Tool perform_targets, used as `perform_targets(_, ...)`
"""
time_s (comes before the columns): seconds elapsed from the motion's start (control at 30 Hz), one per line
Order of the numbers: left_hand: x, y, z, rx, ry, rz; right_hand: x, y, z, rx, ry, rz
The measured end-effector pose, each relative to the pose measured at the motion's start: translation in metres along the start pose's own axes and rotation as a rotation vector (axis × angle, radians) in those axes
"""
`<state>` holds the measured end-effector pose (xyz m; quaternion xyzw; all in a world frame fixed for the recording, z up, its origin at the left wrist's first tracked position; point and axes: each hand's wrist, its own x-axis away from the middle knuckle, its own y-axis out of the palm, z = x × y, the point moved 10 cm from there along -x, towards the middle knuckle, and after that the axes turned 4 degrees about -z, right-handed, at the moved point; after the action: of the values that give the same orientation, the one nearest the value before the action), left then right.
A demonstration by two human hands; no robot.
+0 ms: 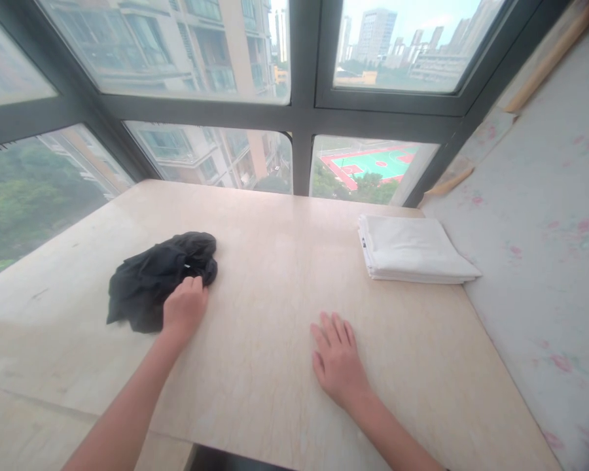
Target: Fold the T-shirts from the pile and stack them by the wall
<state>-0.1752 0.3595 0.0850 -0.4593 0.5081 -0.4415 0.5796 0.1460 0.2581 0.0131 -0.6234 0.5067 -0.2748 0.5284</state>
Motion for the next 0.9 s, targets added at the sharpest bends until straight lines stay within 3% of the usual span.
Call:
perform_targets(0.07, 0.017, 0.016, 0.02, -0.038, 0.04, -0.023, 0.0, -0.001, 0.001, -0.017, -0.001, 0.005)
perform_targets(0.17, 0.05, 0.032, 0.068, -0.062, 0.146, -0.023, 0.0, -0.002, 0.004, -0.076, -0.004, 0.029)
perform_targets(0.33, 0.111, 0.03, 0.152, 0.02, 0.362, 0.08, 0.003, -0.018, 0.03, -0.322, 0.097, 0.208)
perform_targets(0.43, 0.141, 0.031, 0.19, 0.105, 0.477, 0.08, 0.011, -0.031, 0.058, -0.48, 0.204, 0.341)
perform_targets(0.53, 0.169, 0.03, 0.22, 0.168, 0.595, 0.046, 0.019, -0.039, 0.082, -0.577, 0.262, 0.371)
perform_targets(0.67, 0.199, 0.023, 0.248, 0.317, 0.734, -0.088, 0.03, -0.051, 0.099, -0.577, 0.258, 0.368)
perform_targets(0.77, 0.195, 0.013, 0.251, 0.505, 0.68, -0.18, 0.036, -0.055, 0.102, -0.521, 0.241, 0.369)
perform_targets(0.9, 0.164, -0.005, 0.24, 0.494, 0.471, -0.033, 0.043, -0.05, 0.114, -0.58, 0.371, 0.379)
